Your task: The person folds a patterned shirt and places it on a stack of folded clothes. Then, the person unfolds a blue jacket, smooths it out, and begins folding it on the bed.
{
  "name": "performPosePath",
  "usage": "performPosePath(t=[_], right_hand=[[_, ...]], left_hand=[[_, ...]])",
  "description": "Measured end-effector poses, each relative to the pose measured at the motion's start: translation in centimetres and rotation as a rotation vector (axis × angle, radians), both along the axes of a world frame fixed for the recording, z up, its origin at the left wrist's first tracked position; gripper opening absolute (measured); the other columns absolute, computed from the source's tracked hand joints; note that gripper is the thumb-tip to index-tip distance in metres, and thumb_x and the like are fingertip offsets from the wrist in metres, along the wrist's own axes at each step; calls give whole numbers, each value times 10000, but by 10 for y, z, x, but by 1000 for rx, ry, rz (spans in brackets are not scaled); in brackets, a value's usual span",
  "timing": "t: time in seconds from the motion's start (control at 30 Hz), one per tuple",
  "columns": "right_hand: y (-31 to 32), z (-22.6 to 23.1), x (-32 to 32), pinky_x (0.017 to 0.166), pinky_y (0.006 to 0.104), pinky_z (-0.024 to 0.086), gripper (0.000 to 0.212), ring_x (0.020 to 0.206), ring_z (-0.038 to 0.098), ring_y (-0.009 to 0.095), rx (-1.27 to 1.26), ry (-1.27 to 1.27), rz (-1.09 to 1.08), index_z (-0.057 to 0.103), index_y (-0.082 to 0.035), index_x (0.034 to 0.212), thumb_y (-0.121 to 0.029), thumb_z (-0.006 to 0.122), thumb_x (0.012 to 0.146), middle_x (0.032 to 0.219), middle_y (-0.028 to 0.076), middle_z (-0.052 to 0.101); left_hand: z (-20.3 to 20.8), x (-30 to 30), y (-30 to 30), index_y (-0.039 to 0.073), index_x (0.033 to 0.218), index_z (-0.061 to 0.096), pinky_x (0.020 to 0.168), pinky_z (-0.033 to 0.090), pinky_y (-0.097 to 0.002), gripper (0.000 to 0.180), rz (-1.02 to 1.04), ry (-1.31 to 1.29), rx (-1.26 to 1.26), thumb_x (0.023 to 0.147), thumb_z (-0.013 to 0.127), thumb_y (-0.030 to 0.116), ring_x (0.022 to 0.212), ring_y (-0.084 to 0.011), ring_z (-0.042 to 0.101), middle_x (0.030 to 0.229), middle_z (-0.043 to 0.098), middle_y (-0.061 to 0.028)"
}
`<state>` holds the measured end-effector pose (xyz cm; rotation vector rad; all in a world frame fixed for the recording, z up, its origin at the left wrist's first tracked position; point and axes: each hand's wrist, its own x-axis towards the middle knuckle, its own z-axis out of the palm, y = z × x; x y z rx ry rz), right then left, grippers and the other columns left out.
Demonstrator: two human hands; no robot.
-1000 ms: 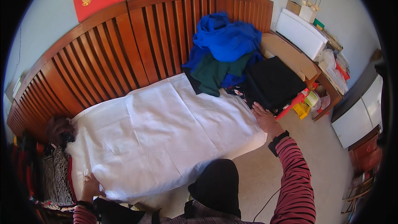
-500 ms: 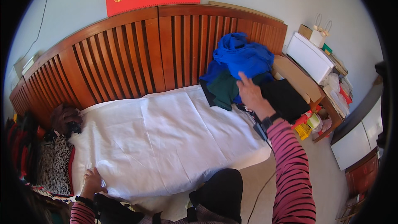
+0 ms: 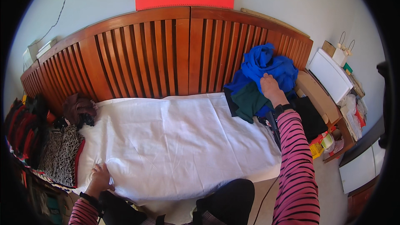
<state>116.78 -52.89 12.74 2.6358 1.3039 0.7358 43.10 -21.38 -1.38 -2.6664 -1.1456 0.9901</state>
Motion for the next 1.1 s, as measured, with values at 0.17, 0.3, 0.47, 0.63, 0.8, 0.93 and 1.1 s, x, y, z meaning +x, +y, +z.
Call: performPosePath(t=[0.17, 0.3, 0.47, 0.63, 0.8, 0.93, 1.1], right_hand=[[-5, 51, -40, 820, 414, 515, 107, 924, 620, 327, 444, 60, 142, 656, 2, 878, 1, 549, 879, 963, 187, 586], [2, 133, -118, 760, 345, 494, 96, 819, 606, 260, 723, 122, 583, 629, -7, 883, -66, 574, 935, 884, 129, 546], [22, 157, -255, 807, 333, 517, 108, 894, 632, 278, 535, 694, 910, 652, -12, 924, -64, 558, 932, 993, 116, 599], [6, 144, -263, 893, 292, 509, 214, 1012, 623, 187, 389, 532, 918, 649, -1, 1018, -159, 504, 1008, 1168, 97, 598], [-55, 60, -197, 861, 437, 486, 169, 1001, 591, 372, 344, 391, 317, 637, -9, 1023, -128, 622, 904, 1057, 163, 591], [-97, -11, -167, 951, 442, 479, 369, 1114, 580, 382, 248, 471, -6, 588, -12, 1172, -213, 690, 879, 1166, 206, 595], [-97, -54, -165, 1048, 443, 445, 663, 1271, 522, 390, 25, 588, -272, 503, 21, 1335, -414, 697, 873, 1366, 249, 530]], left_hand=[[-9, -5, 4, -154, 1480, 173, 1089, 385, -514, 1391, -48, 36, 65, 552, 872, 612, 1314, -549, 408, 1420, 341, -446], [-17, -5, 8, -164, 1467, 240, 1080, 316, -630, 1336, -8, -23, 48, 561, 873, 586, 1371, -552, 326, 1498, 342, -330], [-21, -4, 12, -146, 1476, 232, 1054, 356, -609, 1332, 19, -41, 39, 559, 884, 567, 1359, -539, 353, 1463, 370, -359], [-17, -5, 12, -118, 1488, 207, 1055, 393, -563, 1341, 38, -69, 52, 549, 898, 544, 1325, -549, 394, 1431, 354, -427], [-10, -1, 6, -102, 1493, 174, 1056, 428, -526, 1335, 74, -77, 65, 554, 918, 484, 1259, -579, 458, 1426, 312, -473], [-6, 4, 2, -125, 1477, 197, 1032, 413, -582, 1329, 41, -51, 71, 551, 917, 499, 1291, -544, 436, 1413, 366, -421], [8, 19, -12, -125, 1433, 308, 998, 434, -583, 1149, 141, 9, 62, 637, 872, 483, 1274, -472, 481, 1449, 389, -339]])
